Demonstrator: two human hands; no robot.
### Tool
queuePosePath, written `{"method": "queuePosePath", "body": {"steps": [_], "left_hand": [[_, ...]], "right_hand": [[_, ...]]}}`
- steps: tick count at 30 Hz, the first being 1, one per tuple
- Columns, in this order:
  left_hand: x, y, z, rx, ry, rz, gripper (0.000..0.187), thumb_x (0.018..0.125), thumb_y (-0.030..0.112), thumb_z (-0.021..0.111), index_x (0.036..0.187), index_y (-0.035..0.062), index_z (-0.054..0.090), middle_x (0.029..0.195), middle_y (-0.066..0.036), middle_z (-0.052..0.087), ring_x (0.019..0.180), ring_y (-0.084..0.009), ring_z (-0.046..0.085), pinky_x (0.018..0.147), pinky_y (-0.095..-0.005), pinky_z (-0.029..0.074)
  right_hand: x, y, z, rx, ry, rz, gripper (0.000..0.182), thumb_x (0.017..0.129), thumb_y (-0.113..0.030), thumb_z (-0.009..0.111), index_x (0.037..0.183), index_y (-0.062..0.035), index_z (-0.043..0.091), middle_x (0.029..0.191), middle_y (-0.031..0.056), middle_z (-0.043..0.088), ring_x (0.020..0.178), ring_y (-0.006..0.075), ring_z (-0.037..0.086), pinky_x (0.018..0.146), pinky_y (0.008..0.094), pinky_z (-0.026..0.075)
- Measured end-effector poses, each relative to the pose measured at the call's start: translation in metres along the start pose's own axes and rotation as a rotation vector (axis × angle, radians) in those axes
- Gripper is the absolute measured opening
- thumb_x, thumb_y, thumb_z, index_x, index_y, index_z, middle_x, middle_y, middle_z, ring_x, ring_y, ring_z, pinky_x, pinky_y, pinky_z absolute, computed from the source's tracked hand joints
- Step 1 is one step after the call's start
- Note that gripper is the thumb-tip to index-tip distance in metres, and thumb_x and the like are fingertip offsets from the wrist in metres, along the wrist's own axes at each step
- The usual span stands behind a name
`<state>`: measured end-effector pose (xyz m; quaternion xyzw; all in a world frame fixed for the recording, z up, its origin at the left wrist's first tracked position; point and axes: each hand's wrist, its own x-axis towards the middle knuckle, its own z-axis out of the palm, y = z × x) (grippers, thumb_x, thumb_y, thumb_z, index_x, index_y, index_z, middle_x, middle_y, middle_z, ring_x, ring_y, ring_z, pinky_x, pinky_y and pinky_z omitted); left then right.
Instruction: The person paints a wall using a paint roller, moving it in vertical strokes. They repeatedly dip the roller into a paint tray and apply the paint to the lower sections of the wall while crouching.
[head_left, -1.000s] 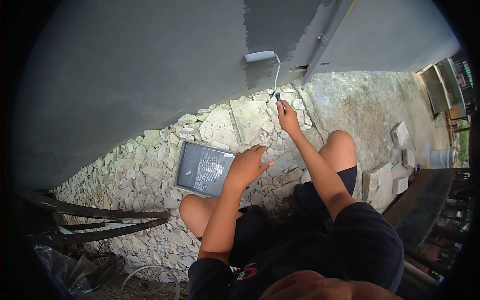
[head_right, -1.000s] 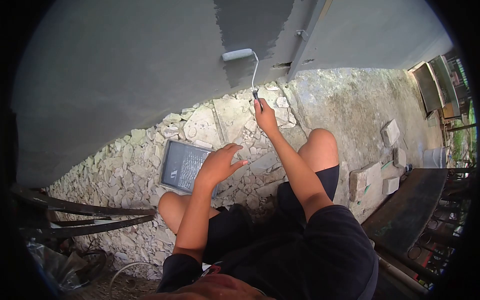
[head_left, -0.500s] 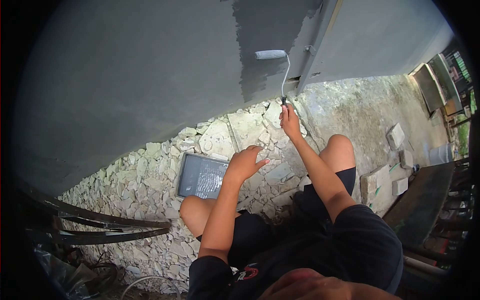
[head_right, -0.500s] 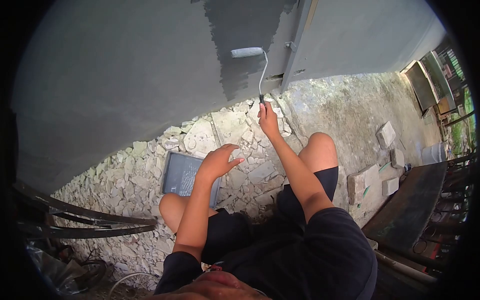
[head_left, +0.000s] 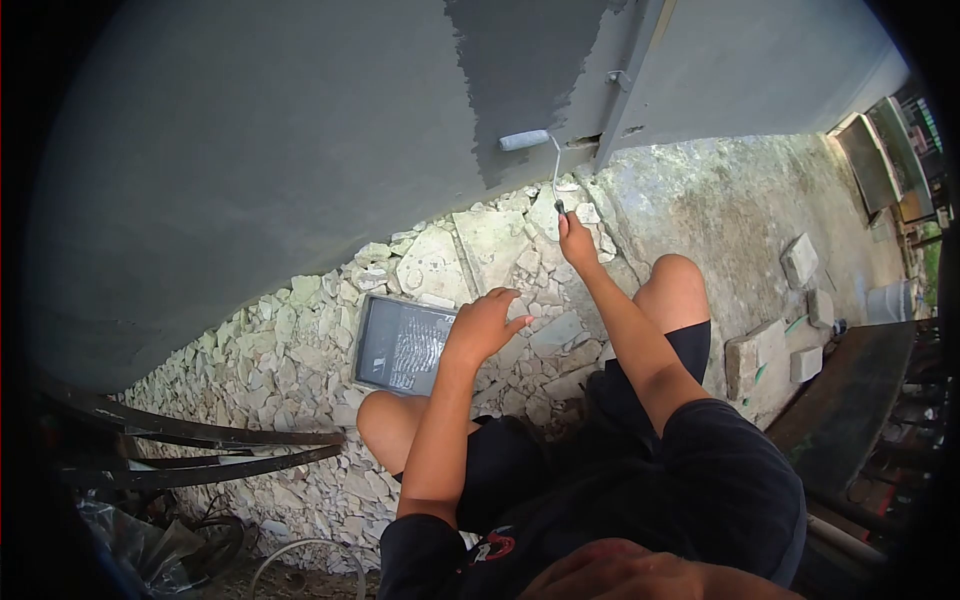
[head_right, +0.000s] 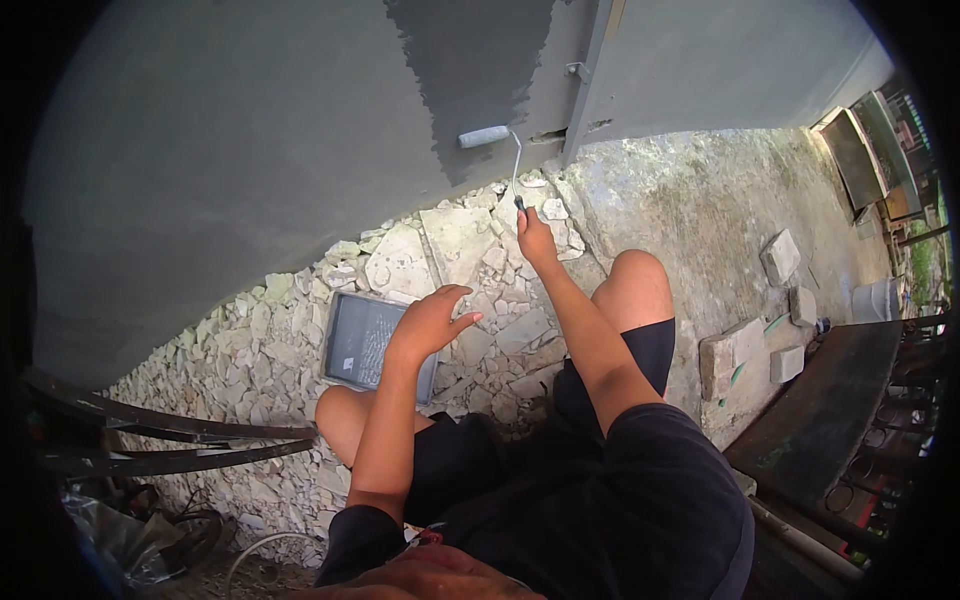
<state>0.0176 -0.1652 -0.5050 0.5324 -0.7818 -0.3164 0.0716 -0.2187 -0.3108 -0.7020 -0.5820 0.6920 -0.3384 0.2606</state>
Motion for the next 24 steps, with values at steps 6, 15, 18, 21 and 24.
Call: {"method": "queuePosePath", "body": {"steps": [6, 15, 18, 21, 24], "left_hand": [[-0.002, 0.010, -0.004, -0.066, -0.043, -0.086, 0.057, 0.095, 0.045, 0.066, 0.133, 0.0029, 0.061, 0.135, -0.019, 0.063, 0.121, -0.0384, 0.061, 0.102, -0.0442, 0.050], [-0.003, 0.004, -0.004, -0.021, 0.017, -0.051, 0.058, 0.096, 0.047, 0.064, 0.135, 0.0045, 0.059, 0.135, -0.015, 0.063, 0.114, -0.0350, 0.066, 0.094, -0.0482, 0.052], [-0.005, 0.009, -0.009, -0.043, 0.030, -0.056, 0.057, 0.096, 0.046, 0.064, 0.134, 0.0040, 0.059, 0.134, -0.015, 0.064, 0.112, -0.0351, 0.066, 0.092, -0.0488, 0.052], [-0.006, 0.018, -0.016, -0.090, -0.028, -0.110, 0.054, 0.095, 0.043, 0.067, 0.133, 0.0043, 0.060, 0.134, -0.018, 0.063, 0.119, -0.0382, 0.062, 0.099, -0.0454, 0.051], [-0.008, 0.018, -0.012, -0.047, 0.032, -0.052, 0.053, 0.096, 0.042, 0.066, 0.132, 0.0039, 0.060, 0.132, -0.018, 0.064, 0.118, -0.0382, 0.062, 0.098, -0.0459, 0.051]], "right_hand": [[0.006, 0.021, 0.010, -0.090, -0.071, 0.031, 0.037, 0.105, -0.038, 0.050, 0.101, -0.0027, 0.061, 0.086, 0.0306, 0.068, 0.086, 0.0521, 0.065, 0.074, 0.0576, 0.050], [0.003, -0.019, -0.014, -0.066, -0.029, 0.088, 0.039, 0.104, -0.038, 0.055, 0.109, -0.0011, 0.067, 0.085, 0.0279, 0.070, 0.085, 0.0480, 0.068, 0.075, 0.0530, 0.053], [-0.001, -0.036, -0.031, -0.055, 0.022, 0.031, 0.039, 0.104, -0.038, 0.056, 0.113, -0.0022, 0.067, 0.082, 0.0272, 0.069, 0.081, 0.0474, 0.068, 0.072, 0.0517, 0.052], [-0.005, -0.056, -0.041, -0.036, -0.004, 0.054, 0.037, 0.105, -0.037, 0.053, 0.109, -0.0018, 0.063, 0.084, 0.0286, 0.069, 0.084, 0.0500, 0.067, 0.072, 0.0547, 0.051], [-0.002, -0.048, -0.033, -0.073, -0.008, 0.002, 0.034, 0.105, -0.036, 0.051, 0.105, -0.0029, 0.060, 0.082, 0.0291, 0.068, 0.080, 0.0513, 0.066, 0.069, 0.0576, 0.051]]}}
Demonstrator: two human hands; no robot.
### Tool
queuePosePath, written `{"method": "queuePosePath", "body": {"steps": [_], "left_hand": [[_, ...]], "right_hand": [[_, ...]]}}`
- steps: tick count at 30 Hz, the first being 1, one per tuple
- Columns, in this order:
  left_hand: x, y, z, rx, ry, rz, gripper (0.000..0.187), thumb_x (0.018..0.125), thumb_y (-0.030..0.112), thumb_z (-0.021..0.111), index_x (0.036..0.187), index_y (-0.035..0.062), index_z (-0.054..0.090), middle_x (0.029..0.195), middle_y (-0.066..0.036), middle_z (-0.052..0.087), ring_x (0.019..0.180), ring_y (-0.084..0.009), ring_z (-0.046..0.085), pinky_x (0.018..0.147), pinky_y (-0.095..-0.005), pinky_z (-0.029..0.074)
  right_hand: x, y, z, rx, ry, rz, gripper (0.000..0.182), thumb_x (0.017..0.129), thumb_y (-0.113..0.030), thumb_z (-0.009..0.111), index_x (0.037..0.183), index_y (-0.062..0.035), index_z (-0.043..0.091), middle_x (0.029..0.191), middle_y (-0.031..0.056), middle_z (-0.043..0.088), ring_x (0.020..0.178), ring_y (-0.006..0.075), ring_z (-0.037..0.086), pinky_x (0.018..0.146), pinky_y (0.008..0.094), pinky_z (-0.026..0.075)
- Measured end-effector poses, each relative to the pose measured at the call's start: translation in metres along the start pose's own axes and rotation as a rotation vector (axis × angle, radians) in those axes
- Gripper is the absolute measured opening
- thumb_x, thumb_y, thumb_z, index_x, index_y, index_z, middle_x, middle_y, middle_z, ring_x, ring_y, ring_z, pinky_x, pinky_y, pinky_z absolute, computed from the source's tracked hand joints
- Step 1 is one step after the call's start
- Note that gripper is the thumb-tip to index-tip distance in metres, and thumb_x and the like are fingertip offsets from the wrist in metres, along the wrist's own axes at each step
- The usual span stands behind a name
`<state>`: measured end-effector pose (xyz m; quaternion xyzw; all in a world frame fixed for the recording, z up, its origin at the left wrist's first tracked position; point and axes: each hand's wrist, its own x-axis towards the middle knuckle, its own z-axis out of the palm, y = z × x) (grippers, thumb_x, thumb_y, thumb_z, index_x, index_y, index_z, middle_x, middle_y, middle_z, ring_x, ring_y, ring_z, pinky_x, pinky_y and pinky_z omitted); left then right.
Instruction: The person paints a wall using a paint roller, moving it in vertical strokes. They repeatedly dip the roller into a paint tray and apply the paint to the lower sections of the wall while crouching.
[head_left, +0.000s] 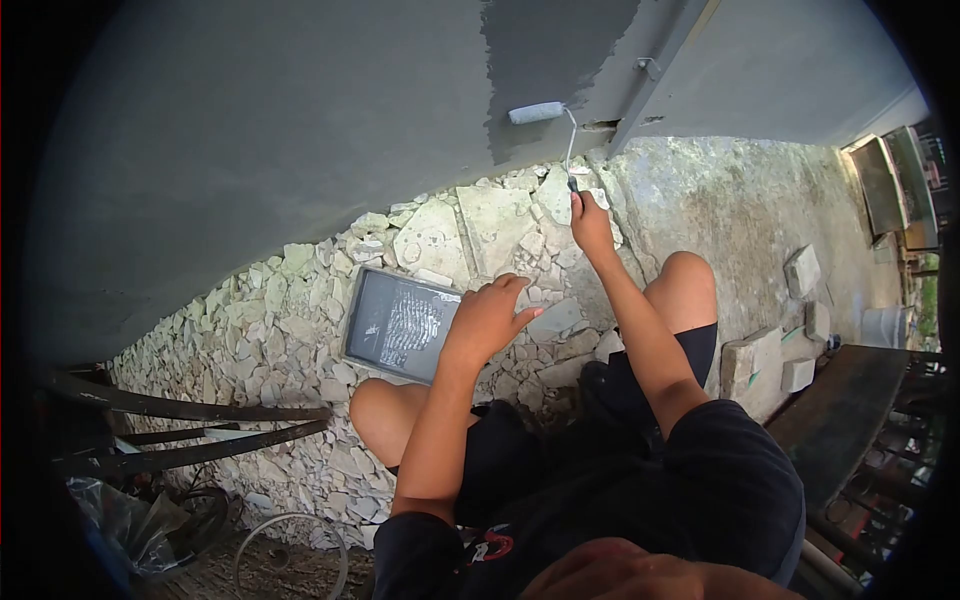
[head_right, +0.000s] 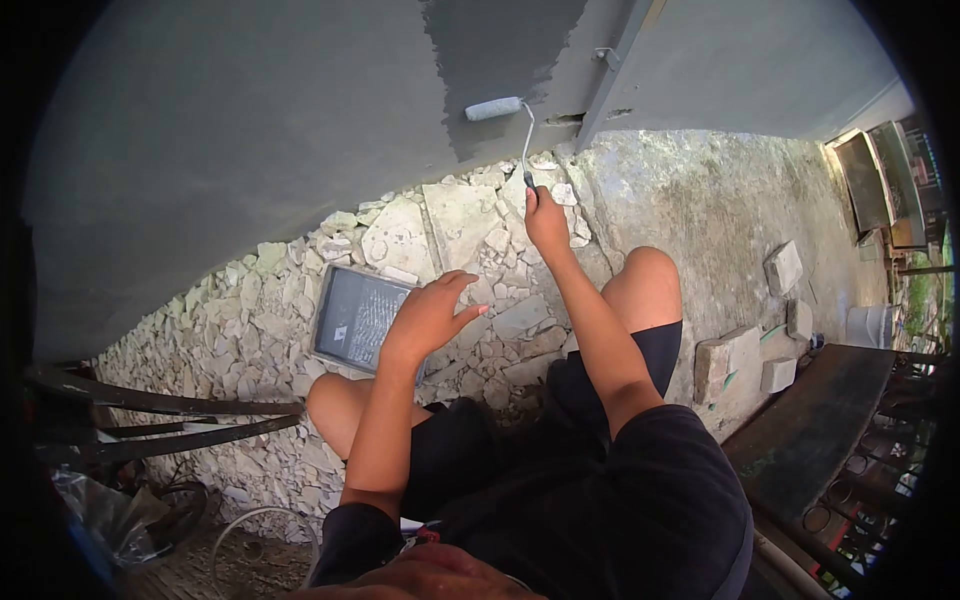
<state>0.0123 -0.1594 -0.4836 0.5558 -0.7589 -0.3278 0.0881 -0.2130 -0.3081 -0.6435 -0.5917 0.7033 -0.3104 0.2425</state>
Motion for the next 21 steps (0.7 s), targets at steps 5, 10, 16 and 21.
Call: {"method": "queuePosePath", "body": {"steps": [5, 10, 16, 21], "left_hand": [[-0.001, -0.003, 0.005, -0.014, -0.024, 0.001, 0.053, 0.095, 0.042, 0.067, 0.130, 0.0032, 0.060, 0.130, -0.017, 0.064, 0.117, -0.0384, 0.063, 0.098, -0.0464, 0.051], [-0.005, 0.000, -0.001, -0.021, -0.007, -0.011, 0.053, 0.095, 0.042, 0.067, 0.130, 0.0032, 0.060, 0.129, -0.016, 0.064, 0.113, -0.0382, 0.064, 0.096, -0.0467, 0.051], [-0.002, 0.000, 0.001, 0.001, 0.025, 0.016, 0.052, 0.095, 0.042, 0.067, 0.130, 0.0043, 0.060, 0.129, -0.015, 0.065, 0.112, -0.0377, 0.065, 0.094, -0.0462, 0.052], [-0.006, 0.004, 0.005, -0.002, 0.044, 0.027, 0.052, 0.095, 0.041, 0.067, 0.130, 0.0045, 0.060, 0.128, -0.015, 0.065, 0.112, -0.0382, 0.065, 0.094, -0.0462, 0.052]], "right_hand": [[-0.002, 0.018, 0.022, -0.086, 0.007, 0.005, 0.034, 0.106, -0.038, 0.047, 0.105, -0.0051, 0.057, 0.080, 0.0299, 0.068, 0.077, 0.0530, 0.066, 0.067, 0.0616, 0.051], [-0.007, 0.021, 0.029, -0.088, 0.010, 0.024, 0.033, 0.106, -0.038, 0.046, 0.107, -0.0059, 0.055, 0.079, 0.0304, 0.068, 0.077, 0.0535, 0.066, 0.067, 0.0624, 0.050], [-0.012, 0.041, 0.054, 0.006, 0.048, 0.007, 0.032, 0.106, -0.035, 0.050, 0.102, -0.0038, 0.056, 0.078, 0.0307, 0.066, 0.077, 0.0534, 0.064, 0.064, 0.0604, 0.048], [-0.005, 0.071, 0.073, -0.034, -0.025, 0.061, 0.036, 0.105, -0.037, 0.052, 0.102, -0.0025, 0.060, 0.081, 0.0305, 0.068, 0.081, 0.0527, 0.066, 0.068, 0.0589, 0.050]]}}
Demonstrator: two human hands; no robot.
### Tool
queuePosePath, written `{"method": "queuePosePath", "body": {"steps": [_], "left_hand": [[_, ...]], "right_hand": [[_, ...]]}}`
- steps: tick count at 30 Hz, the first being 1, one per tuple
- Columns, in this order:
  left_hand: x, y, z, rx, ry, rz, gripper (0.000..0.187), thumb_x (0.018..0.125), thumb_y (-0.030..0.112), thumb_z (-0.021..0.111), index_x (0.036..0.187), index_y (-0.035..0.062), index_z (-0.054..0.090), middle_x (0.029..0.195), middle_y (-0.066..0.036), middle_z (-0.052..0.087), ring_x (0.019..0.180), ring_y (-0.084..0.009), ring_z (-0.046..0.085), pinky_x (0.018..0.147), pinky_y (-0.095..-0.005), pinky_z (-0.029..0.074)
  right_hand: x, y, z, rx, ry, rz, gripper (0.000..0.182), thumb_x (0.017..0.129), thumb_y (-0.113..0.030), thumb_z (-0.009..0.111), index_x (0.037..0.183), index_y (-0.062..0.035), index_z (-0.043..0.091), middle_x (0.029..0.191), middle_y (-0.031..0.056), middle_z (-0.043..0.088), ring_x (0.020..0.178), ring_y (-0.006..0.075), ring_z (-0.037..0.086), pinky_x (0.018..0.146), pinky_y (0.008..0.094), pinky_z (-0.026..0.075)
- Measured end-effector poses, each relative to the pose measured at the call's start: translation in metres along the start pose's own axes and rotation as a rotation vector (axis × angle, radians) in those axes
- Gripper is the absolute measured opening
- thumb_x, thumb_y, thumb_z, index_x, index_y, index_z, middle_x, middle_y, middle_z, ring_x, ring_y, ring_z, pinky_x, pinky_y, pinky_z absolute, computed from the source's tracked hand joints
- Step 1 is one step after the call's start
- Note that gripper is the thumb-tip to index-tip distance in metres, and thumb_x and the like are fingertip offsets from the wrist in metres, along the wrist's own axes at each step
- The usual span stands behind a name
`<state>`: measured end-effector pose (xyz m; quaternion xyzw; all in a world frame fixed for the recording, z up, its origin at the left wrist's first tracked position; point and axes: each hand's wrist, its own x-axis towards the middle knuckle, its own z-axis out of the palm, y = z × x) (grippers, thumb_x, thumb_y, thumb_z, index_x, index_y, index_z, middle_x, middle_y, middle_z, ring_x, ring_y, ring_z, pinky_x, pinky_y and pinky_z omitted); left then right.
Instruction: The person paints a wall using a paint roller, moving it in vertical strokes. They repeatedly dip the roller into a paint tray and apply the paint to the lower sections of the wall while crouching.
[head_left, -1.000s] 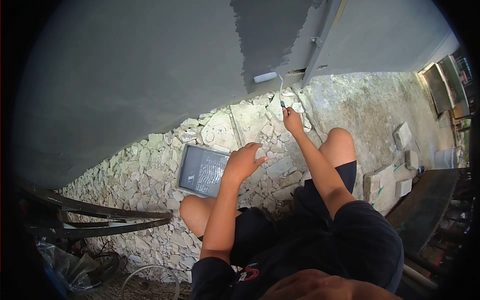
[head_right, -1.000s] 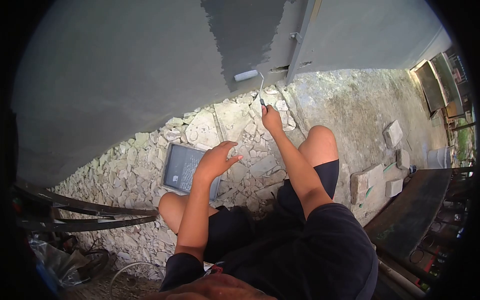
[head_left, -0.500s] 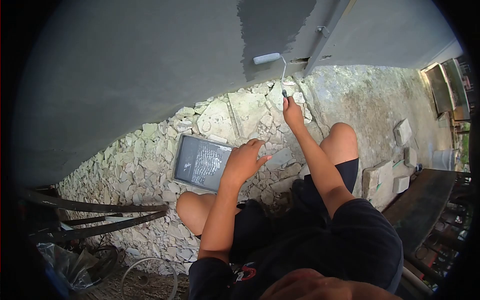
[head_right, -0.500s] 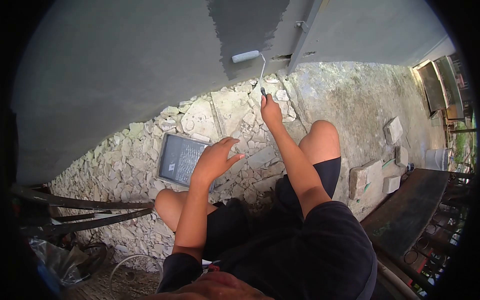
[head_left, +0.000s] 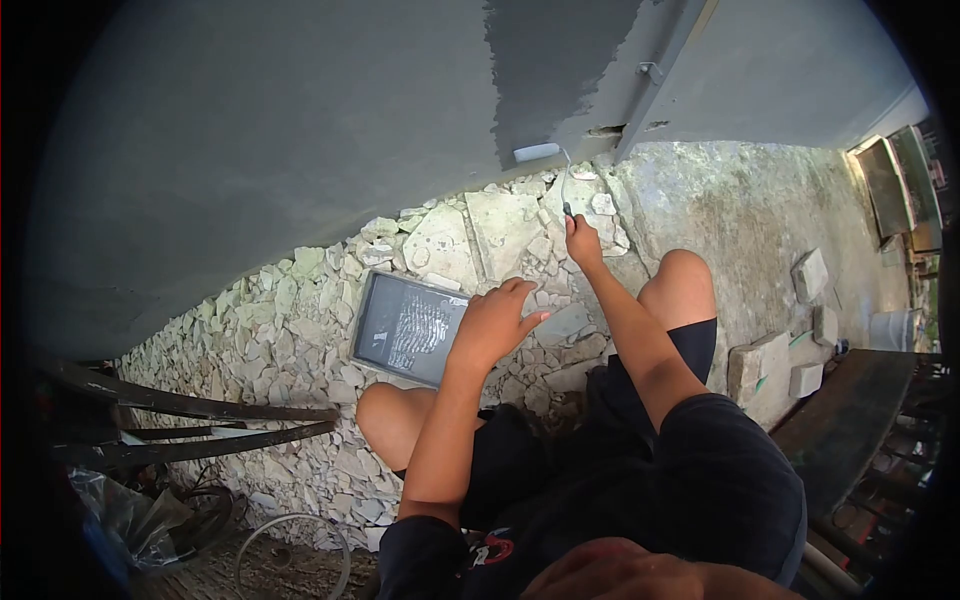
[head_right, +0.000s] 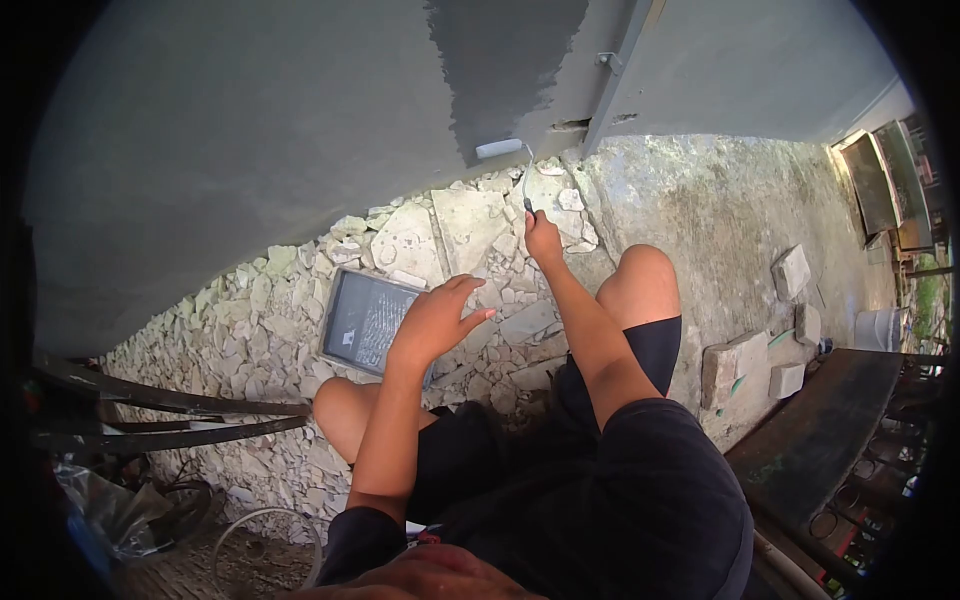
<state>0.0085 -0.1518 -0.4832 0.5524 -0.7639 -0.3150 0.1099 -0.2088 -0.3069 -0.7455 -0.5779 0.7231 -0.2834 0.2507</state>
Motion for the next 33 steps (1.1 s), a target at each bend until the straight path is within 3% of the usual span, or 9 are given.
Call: {"method": "queuePosePath", "body": {"steps": [10, 11, 12, 14, 15, 19, 28, 30, 33], "left_hand": [[-0.018, -0.009, -0.002, -0.002, -0.003, -0.103, 0.054, 0.096, 0.042, 0.066, 0.134, 0.0049, 0.059, 0.134, -0.018, 0.063, 0.115, -0.0408, 0.063, 0.097, -0.0489, 0.051], [-0.019, -0.012, -0.002, -0.007, -0.005, -0.112, 0.054, 0.096, 0.042, 0.066, 0.134, 0.0048, 0.058, 0.134, -0.018, 0.063, 0.116, -0.0408, 0.062, 0.097, -0.0492, 0.051], [-0.018, -0.011, -0.004, -0.011, -0.005, -0.117, 0.054, 0.096, 0.042, 0.066, 0.134, 0.0048, 0.058, 0.134, -0.018, 0.063, 0.116, -0.0408, 0.062, 0.097, -0.0492, 0.051], [-0.015, -0.004, -0.011, -0.002, -0.033, -0.137, 0.054, 0.096, 0.042, 0.065, 0.135, 0.0051, 0.058, 0.137, -0.018, 0.061, 0.118, -0.0397, 0.062, 0.099, -0.0493, 0.049], [-0.016, -0.003, -0.011, -0.008, -0.036, -0.143, 0.054, 0.096, 0.042, 0.065, 0.135, 0.0051, 0.058, 0.137, -0.018, 0.061, 0.118, -0.0397, 0.062, 0.099, -0.0493, 0.049], [-0.015, 0.001, -0.007, 0.004, -0.026, -0.102, 0.055, 0.096, 0.043, 0.065, 0.136, 0.0059, 0.057, 0.140, -0.017, 0.059, 0.119, -0.0386, 0.062, 0.100, -0.0505, 0.048], [-0.019, 0.000, -0.009, 0.006, -0.082, -0.123, 0.056, 0.096, 0.044, 0.065, 0.137, 0.0068, 0.057, 0.142, -0.018, 0.058, 0.123, -0.0378, 0.060, 0.102, -0.0503, 0.047], [-0.019, 0.003, -0.010, 0.020, -0.085, -0.111, 0.056, 0.096, 0.044, 0.065, 0.137, 0.0067, 0.057, 0.142, -0.018, 0.058, 0.124, -0.0377, 0.059, 0.102, -0.0502, 0.047], [-0.016, 0.006, -0.014, -0.021, -0.074, -0.094, 0.057, 0.096, 0.044, 0.065, 0.137, 0.0061, 0.057, 0.142, -0.018, 0.058, 0.124, -0.0378, 0.059, 0.103, -0.0498, 0.047]], "right_hand": [[0.027, -0.003, 0.011, -0.066, -0.139, 0.068, 0.043, 0.102, -0.037, 0.053, 0.100, 0.0034, 0.068, 0.095, 0.0300, 0.070, 0.097, 0.0503, 0.066, 0.086, 0.0544, 0.052], [0.030, -0.003, 0.009, -0.110, -0.107, -0.018, 0.042, 0.102, -0.036, 0.054, 0.107, 0.0040, 0.068, 0.089, 0.0274, 0.072, 0.079, 0.0441, 0.071, 0.072, 0.0510, 0.056], [0.032, -0.007, 0.005, -0.113, -0.114, -0.019, 0.042, 0.102, -0.036, 0.054, 0.107, 0.0040, 0.068, 0.089, 0.0274, 0.072, 0.079, 0.0441, 0.071, 0.072, 0.0510, 0.056], [0.035, -0.025, -0.018, 0.038, -0.224, 0.115, 0.043, 0.103, -0.035, 0.055, 0.114, 0.0044, 0.066, 0.079, 0.0230, 0.070, 0.056, 0.0313, 0.068, 0.053, 0.0429, 0.053], [0.036, -0.030, -0.024, 0.076, -0.229, 0.139, 0.041, 0.104, -0.033, 0.055, 0.119, 0.0036, 0.065, 0.067, 0.0135, 0.064, 0.041, 0.0185, 0.056, 0.040, 0.0356, 0.043], [0.035, -0.034, -0.012, 0.266, -0.362, 0.323, 0.034, 0.106, -0.030, 0.053, 0.104, 0.0021, 0.064, 0.060, 0.0040, 0.053, 0.040, 0.0156, 0.049, 0.037, 0.0351, 0.038], [0.023, -0.074, -0.029, 0.413, -0.305, 0.373, 0.029, 0.105, -0.028, 0.056, 0.107, 0.0010, 0.062, 0.064, 0.0028, 0.051, 0.045, 0.0135, 0.046, 0.039, 0.0323, 0.040], [0.035, -0.062, -0.010, 0.350, -0.391, 0.384, 0.029, 0.105, -0.028, 0.055, 0.095, -0.0006, 0.058, 0.063, 0.0036, 0.051, 0.045, 0.0145, 0.046, 0.041, 0.0330, 0.041], [0.052, -0.043, 0.007, 0.386, -0.433, 0.415, 0.029, 0.105, -0.028, 0.055, 0.092, -0.0020, 0.057, 0.064, 0.0038, 0.051, 0.046, 0.0145, 0.047, 0.041, 0.0334, 0.041]]}}
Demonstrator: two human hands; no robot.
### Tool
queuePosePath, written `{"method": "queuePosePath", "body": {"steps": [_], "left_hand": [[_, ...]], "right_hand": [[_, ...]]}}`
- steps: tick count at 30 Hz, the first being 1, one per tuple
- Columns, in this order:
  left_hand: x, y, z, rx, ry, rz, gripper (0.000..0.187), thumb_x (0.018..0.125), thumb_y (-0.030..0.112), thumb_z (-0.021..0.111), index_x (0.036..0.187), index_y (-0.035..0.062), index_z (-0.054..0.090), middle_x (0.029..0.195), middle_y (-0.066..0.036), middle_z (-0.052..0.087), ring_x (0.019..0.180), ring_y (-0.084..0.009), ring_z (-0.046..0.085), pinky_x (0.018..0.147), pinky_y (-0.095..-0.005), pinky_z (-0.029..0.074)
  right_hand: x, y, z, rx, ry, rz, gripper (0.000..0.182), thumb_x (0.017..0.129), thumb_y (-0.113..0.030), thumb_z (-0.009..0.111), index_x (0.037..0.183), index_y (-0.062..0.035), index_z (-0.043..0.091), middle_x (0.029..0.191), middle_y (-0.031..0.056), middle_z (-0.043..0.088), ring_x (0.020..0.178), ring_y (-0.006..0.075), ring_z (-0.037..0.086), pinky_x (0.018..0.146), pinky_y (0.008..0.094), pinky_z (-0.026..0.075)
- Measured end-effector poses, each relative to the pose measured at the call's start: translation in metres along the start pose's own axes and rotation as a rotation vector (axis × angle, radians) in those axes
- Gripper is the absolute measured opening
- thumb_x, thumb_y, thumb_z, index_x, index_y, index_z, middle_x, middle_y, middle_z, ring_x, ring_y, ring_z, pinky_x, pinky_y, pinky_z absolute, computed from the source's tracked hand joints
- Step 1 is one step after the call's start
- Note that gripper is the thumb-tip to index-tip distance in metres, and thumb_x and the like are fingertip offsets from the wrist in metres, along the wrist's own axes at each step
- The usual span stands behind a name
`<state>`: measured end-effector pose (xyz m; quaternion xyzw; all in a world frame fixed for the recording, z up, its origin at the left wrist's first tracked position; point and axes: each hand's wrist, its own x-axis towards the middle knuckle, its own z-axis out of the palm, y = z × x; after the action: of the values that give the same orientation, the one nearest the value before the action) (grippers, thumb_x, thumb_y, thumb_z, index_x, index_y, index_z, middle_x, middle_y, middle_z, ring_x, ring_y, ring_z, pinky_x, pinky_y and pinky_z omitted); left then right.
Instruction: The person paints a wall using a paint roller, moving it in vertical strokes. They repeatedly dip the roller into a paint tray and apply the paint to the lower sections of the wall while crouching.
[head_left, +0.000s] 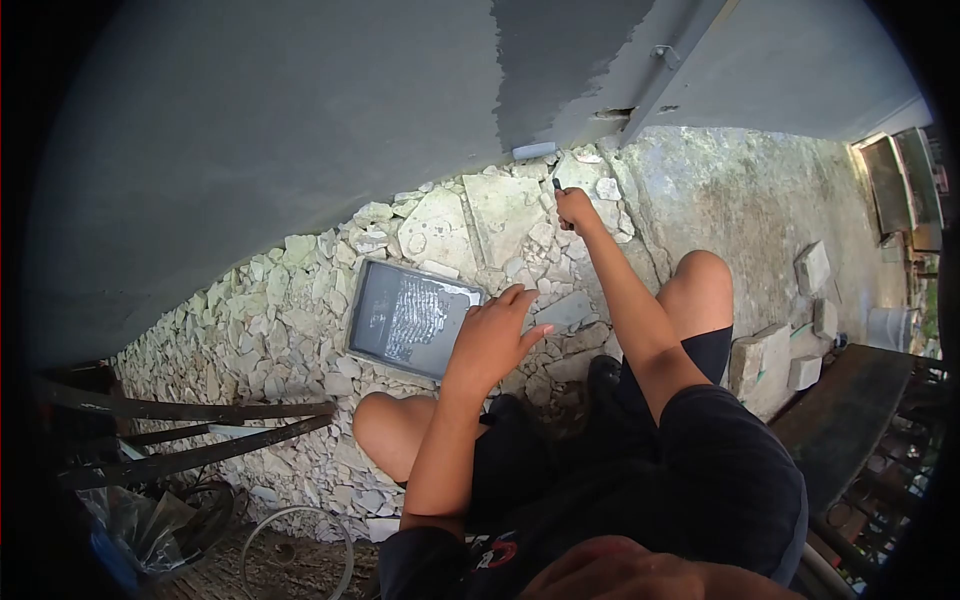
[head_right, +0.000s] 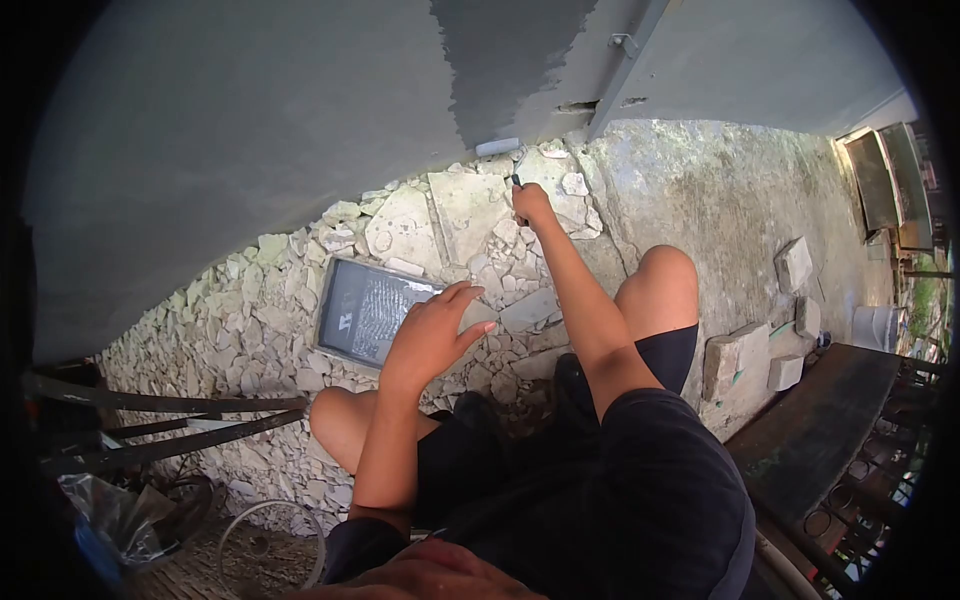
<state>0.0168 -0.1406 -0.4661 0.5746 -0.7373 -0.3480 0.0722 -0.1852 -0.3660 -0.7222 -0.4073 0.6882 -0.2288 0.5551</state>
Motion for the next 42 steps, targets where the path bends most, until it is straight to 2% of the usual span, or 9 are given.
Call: {"method": "queuePosePath", "body": {"steps": [5, 13, 19, 24, 31, 32, 33, 36, 42], "left_hand": [[0.006, -0.002, -0.003, 0.035, 0.010, -0.028, 0.057, 0.096, 0.043, 0.065, 0.137, 0.0048, 0.056, 0.142, -0.018, 0.058, 0.123, -0.0378, 0.060, 0.103, -0.0494, 0.047], [0.017, -0.007, 0.004, 0.023, 0.013, 0.044, 0.056, 0.096, 0.043, 0.065, 0.135, 0.0038, 0.057, 0.141, -0.018, 0.058, 0.121, -0.0365, 0.061, 0.101, -0.0495, 0.048], [0.015, -0.009, -0.002, 0.029, 0.043, 0.039, 0.056, 0.096, 0.043, 0.066, 0.135, 0.0037, 0.058, 0.138, -0.017, 0.060, 0.119, -0.0374, 0.062, 0.098, -0.0463, 0.051], [0.022, -0.011, 0.000, -0.011, 0.004, 0.043, 0.055, 0.095, 0.042, 0.067, 0.134, 0.0038, 0.059, 0.136, -0.018, 0.061, 0.118, -0.0378, 0.062, 0.097, -0.0465, 0.051], [0.033, -0.020, 0.012, 0.007, 0.025, 0.077, 0.052, 0.096, 0.042, 0.065, 0.133, 0.0062, 0.059, 0.130, -0.013, 0.063, 0.110, -0.0343, 0.066, 0.093, -0.0518, 0.050], [0.034, -0.022, 0.014, 0.010, 0.043, 0.091, 0.052, 0.096, 0.042, 0.065, 0.133, 0.0062, 0.059, 0.130, -0.013, 0.064, 0.109, -0.0344, 0.067, 0.093, -0.0519, 0.050], [0.033, -0.023, 0.013, 0.013, 0.040, 0.087, 0.052, 0.096, 0.042, 0.065, 0.133, 0.0062, 0.059, 0.130, -0.013, 0.064, 0.109, -0.0344, 0.067, 0.093, -0.0519, 0.050], [0.030, -0.018, 0.012, 0.004, 0.042, 0.096, 0.052, 0.096, 0.043, 0.065, 0.133, 0.0058, 0.059, 0.130, -0.013, 0.064, 0.109, -0.0348, 0.067, 0.092, -0.0514, 0.050], [0.027, -0.018, 0.007, 0.008, 0.061, 0.060, 0.052, 0.096, 0.042, 0.065, 0.132, 0.0048, 0.059, 0.131, -0.013, 0.064, 0.108, -0.0351, 0.067, 0.090, -0.0513, 0.050]], "right_hand": [[-0.056, -0.029, -0.015, 0.219, -0.030, -0.001, 0.026, 0.106, -0.028, 0.055, 0.095, -0.0044, 0.056, 0.069, 0.0038, 0.053, 0.048, 0.0140, 0.045, 0.041, 0.0326, 0.040], [-0.007, -0.015, -0.009, 0.074, -0.107, 0.070, 0.027, 0.106, -0.028, 0.055, 0.093, -0.0056, 0.051, 0.070, 0.0057, 0.053, 0.052, 0.0155, 0.048, 0.043, 0.0315, 0.041], [-0.105, -0.050, -0.073, 0.227, -0.042, -0.039, 0.035, 0.103, -0.034, 0.060, 0.119, -0.0024, 0.060, 0.073, 0.0018, 0.055, 0.050, 0.0095, 0.047, 0.044, 0.0280, 0.040], [-0.133, -0.055, -0.110, 0.131, 0.022, -0.187, 0.037, 0.101, -0.045, 0.063, 0.103, -0.0080, 0.060, 0.066, -0.0013, 0.053, 0.046, 0.0080, 0.047, 0.040, 0.0266, 0.037], [-0.063, 0.003, -0.077, 0.169, 0.206, -0.283, 0.048, 0.104, -0.054, 0.053, 0.094, -0.0074, 0.061, 0.061, -0.0014, 0.051, 0.039, 0.0078, 0.044, 0.036, 0.0286, 0.032], [-0.052, 0.011, -0.078, 0.075, 0.218, -0.239, 0.047, 0.104, -0.051, 0.054, 0.096, -0.0056, 0.063, 0.064, 0.0070, 0.059, 0.045, 0.0189, 0.055, 0.044, 0.0355, 0.041], [-0.034, 0.029, -0.078, 0.080, 0.215, -0.236, 0.047, 0.104, -0.051, 0.054, 0.096, -0.0056, 0.063, 0.064, 0.0070, 0.059, 0.045, 0.0189, 0.055, 0.044, 0.0355, 0.041], [-0.010, 0.065, -0.082, -0.291, 0.370, -0.376, 0.047, 0.102, -0.051, 0.054, 0.104, -0.0058, 0.068, 0.087, 0.0264, 0.069, 0.087, 0.0465, 0.067, 0.076, 0.0489, 0.051], [0.004, 0.048, -0.083, -0.510, 0.317, -0.213, 0.049, 0.101, -0.048, 0.054, 0.098, -0.0009, 0.069, 0.087, 0.0270, 0.071, 0.084, 0.0441, 0.070, 0.077, 0.0510, 0.054]]}}
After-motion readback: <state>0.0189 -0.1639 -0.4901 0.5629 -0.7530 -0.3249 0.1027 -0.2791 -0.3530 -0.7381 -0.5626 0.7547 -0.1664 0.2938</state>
